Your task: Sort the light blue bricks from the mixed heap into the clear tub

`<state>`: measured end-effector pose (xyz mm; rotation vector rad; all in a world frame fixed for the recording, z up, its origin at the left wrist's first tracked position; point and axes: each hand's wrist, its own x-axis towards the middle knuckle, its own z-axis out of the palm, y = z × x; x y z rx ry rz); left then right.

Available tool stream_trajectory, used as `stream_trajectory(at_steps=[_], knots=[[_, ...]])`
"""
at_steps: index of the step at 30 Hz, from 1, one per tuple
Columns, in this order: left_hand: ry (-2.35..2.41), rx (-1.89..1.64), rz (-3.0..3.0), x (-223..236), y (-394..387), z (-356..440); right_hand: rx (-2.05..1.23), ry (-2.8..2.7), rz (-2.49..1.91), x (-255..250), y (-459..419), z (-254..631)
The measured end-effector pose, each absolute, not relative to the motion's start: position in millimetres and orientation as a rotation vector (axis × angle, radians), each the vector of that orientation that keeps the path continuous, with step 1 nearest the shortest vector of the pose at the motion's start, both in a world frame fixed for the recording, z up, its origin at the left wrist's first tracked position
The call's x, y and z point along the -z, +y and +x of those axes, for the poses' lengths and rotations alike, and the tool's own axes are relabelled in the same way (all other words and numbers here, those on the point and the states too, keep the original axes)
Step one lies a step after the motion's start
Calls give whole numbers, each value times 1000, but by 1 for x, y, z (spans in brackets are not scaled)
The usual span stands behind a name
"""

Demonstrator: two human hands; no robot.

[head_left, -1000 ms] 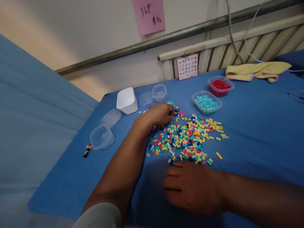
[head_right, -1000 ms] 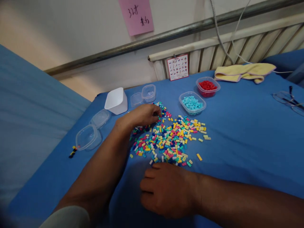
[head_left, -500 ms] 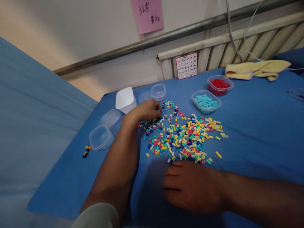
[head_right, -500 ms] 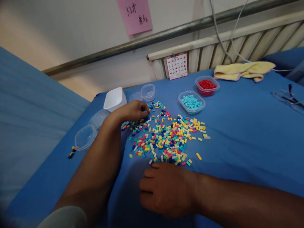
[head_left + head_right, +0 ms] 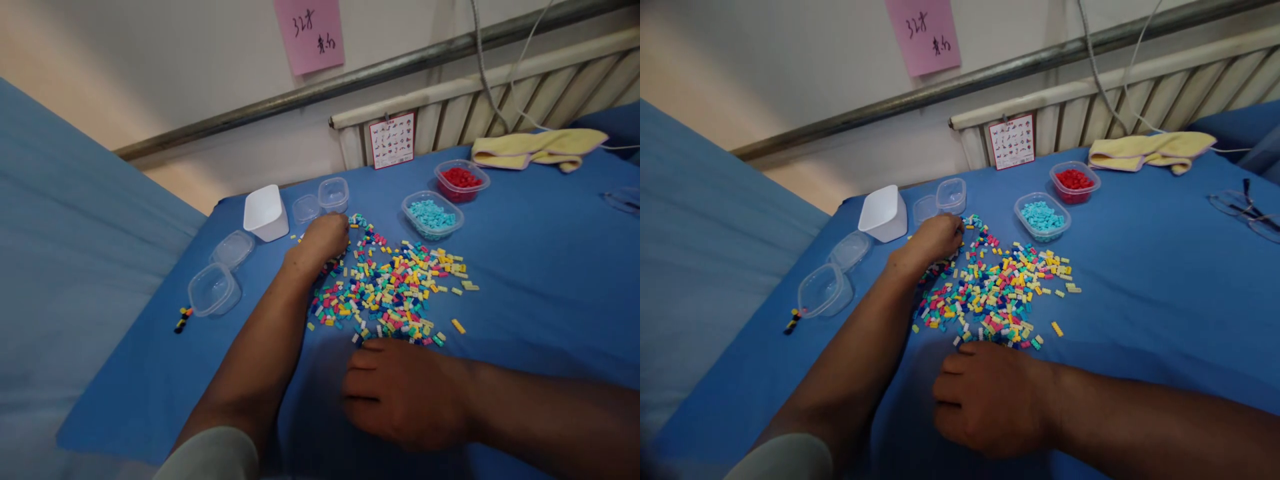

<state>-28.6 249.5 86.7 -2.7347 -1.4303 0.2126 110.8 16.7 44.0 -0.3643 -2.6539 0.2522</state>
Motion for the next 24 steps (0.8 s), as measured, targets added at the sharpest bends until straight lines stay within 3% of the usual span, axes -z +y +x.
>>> stream_trajectory(at_steps=[8,13,17,24], knots=[[-1357,-164,-2824,-98,243,-22,-232,-2640,-365,-42,17,111],[-976,-75,-3160,-109,222,-6,-220,-2638,-367,-41,16,111],[-956,-238,-3068,-101,214,4,-233,-2662,-356,-42,17,111],[-1001,-160,-3012,-84,215,9,-221,-2641,-368,-39,17,110]])
